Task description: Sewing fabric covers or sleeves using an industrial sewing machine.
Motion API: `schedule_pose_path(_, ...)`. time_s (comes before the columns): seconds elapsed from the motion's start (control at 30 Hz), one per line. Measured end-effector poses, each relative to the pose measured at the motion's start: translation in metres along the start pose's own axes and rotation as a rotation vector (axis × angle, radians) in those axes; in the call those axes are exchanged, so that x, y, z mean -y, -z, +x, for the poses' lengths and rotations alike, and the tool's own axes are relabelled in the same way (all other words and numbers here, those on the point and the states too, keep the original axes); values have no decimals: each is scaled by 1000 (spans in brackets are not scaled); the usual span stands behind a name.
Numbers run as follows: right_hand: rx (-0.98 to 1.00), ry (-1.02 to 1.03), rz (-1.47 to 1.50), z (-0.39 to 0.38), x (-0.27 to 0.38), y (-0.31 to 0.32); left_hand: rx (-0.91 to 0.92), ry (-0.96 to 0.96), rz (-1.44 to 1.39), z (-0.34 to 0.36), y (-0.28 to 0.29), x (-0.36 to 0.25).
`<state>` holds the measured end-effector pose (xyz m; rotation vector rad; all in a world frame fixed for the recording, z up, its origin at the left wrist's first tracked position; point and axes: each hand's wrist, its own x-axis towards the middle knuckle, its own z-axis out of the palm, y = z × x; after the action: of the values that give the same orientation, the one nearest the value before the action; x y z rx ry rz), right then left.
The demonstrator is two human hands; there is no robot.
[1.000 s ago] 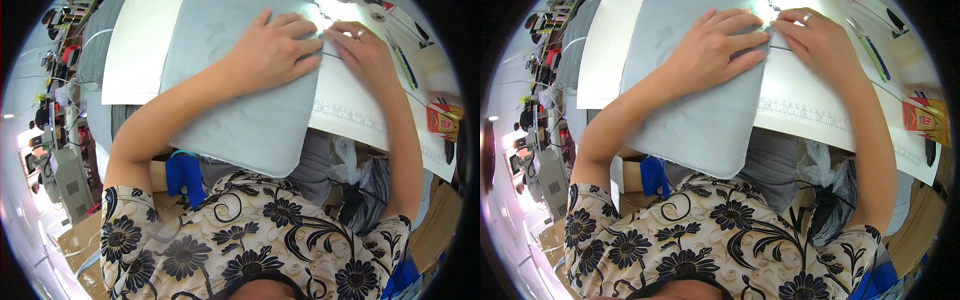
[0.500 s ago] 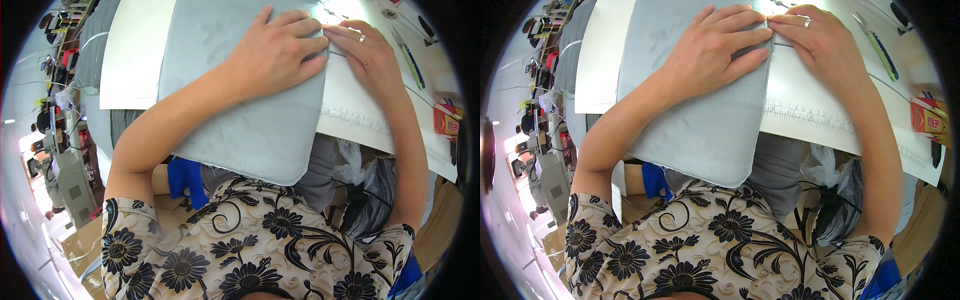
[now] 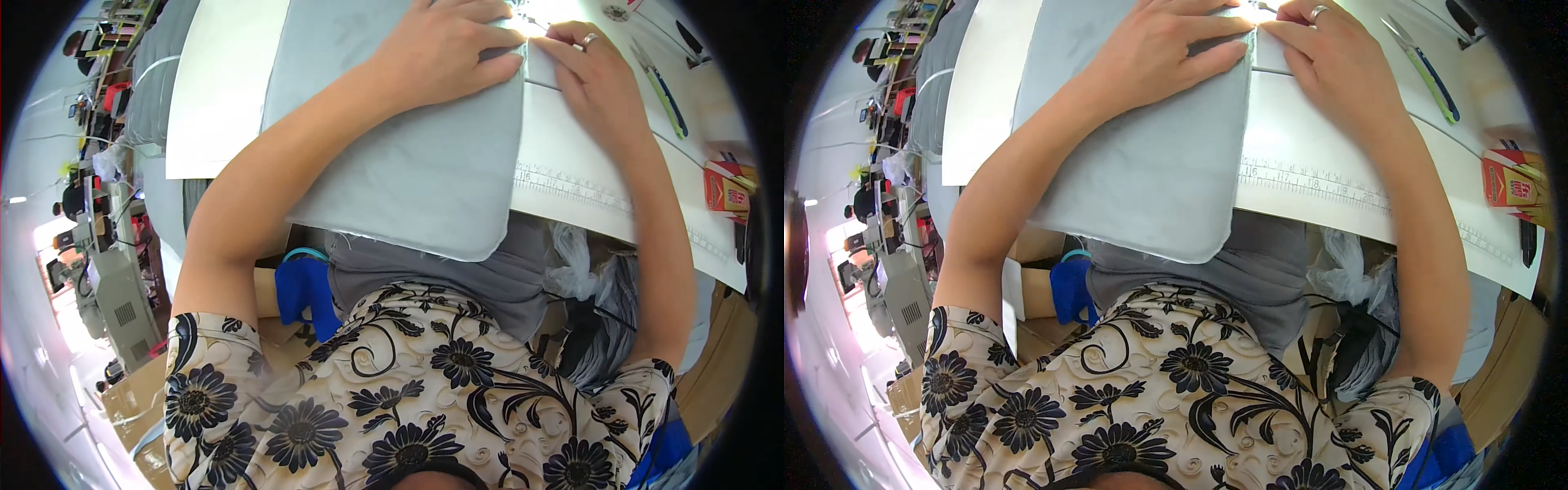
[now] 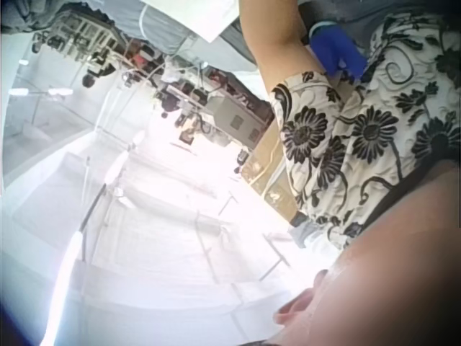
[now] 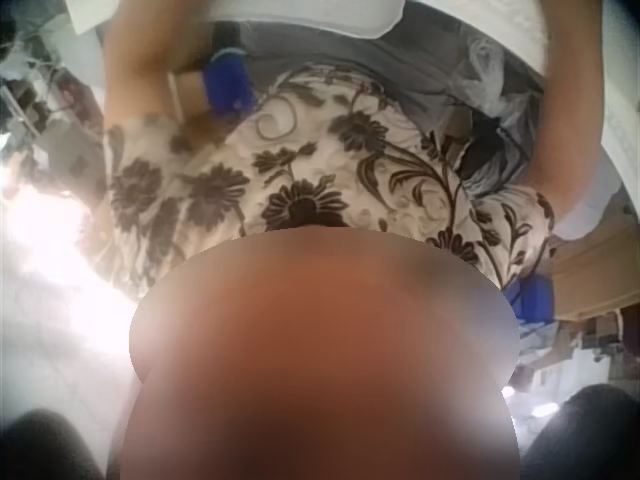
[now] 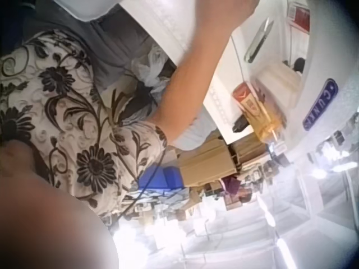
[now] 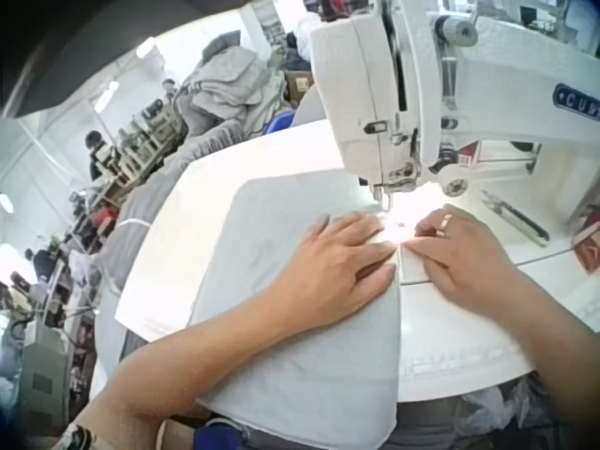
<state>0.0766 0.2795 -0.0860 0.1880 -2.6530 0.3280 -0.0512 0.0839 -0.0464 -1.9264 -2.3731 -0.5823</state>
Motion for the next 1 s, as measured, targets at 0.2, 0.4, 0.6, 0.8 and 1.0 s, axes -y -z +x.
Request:
schedule_pose_path(0.2, -4, 220, 55, 4, 8, 14, 97, 43, -63, 1, 14, -3)
schedule_pose_path(0.4, -30, 258, -62, 5, 13, 7, 29, 64, -19, -5, 7, 1)
schedule_pose_path(0.6, -61, 229, -135, 3, 16, 3, -51, -25, -60, -15, 5, 3)
schedule_pose_path(0.8, -111, 249, -208, 7, 21, 3, -61, -39, -117, -7, 6, 6)
schedule_pose_path(1.0, -124, 105, -283, 10, 20, -6, -110, -82, -154, 11, 0, 19)
